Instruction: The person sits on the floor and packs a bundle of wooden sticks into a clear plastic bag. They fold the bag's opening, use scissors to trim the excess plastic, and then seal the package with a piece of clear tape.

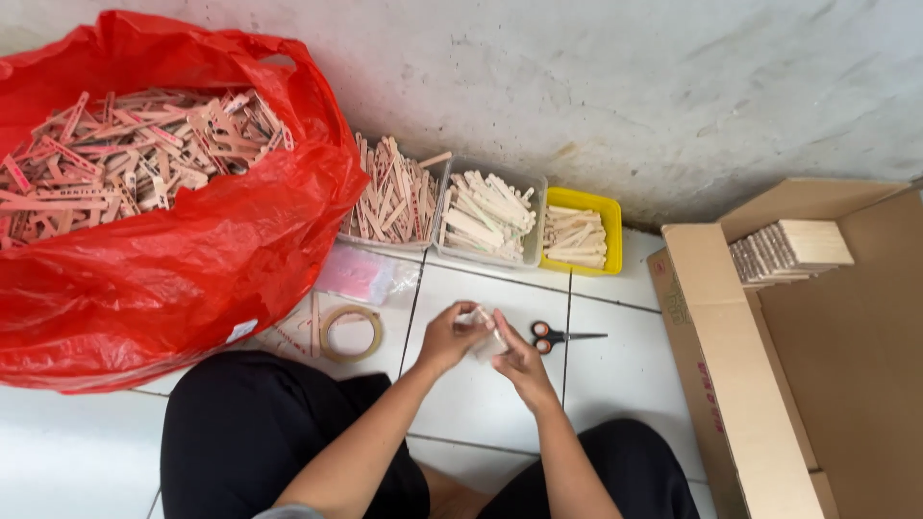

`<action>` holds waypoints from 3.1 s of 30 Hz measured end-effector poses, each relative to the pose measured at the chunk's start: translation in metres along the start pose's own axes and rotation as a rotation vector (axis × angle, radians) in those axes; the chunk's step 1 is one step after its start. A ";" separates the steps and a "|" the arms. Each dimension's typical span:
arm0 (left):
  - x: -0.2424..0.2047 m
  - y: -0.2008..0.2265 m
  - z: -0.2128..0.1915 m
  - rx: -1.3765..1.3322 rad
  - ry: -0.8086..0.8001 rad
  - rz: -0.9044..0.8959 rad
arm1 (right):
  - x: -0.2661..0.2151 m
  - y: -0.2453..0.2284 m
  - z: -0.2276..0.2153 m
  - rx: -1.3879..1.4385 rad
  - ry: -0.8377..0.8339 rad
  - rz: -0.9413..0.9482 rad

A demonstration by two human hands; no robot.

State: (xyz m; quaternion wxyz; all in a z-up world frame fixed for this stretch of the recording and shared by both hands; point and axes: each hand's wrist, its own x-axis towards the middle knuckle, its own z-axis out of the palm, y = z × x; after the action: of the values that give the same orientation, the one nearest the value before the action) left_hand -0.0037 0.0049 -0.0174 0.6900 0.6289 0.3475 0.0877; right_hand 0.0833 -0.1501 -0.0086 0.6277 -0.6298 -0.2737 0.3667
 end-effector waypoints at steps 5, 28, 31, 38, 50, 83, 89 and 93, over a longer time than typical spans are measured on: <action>-0.006 0.030 -0.018 0.276 0.015 0.082 | 0.026 0.058 -0.028 0.038 0.255 0.068; -0.008 -0.014 -0.012 -0.042 -0.161 0.218 | 0.023 0.051 -0.037 -0.011 0.244 0.006; -0.009 -0.002 -0.013 -0.004 -0.119 0.243 | 0.022 0.027 -0.027 0.014 0.214 0.003; -0.013 0.004 -0.012 -0.083 -0.085 0.193 | 0.016 0.009 -0.020 0.087 0.264 0.054; 0.000 -0.013 0.004 -0.471 0.047 -0.089 | 0.023 0.002 0.002 0.182 0.463 -0.003; -0.009 0.012 0.004 -0.288 0.020 0.165 | 0.037 0.025 0.023 0.050 0.379 -0.049; 0.009 0.005 0.008 -0.334 0.028 0.119 | 0.045 0.017 0.027 0.105 0.432 0.000; 0.013 0.002 0.013 -0.329 0.019 0.117 | 0.049 0.028 0.024 0.204 0.472 -0.036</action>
State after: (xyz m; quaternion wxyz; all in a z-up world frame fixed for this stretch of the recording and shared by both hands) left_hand 0.0142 0.0016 -0.0209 0.7740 0.5259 0.2976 0.1893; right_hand 0.0898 -0.0983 -0.0404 0.7409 -0.6264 -0.0926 0.2239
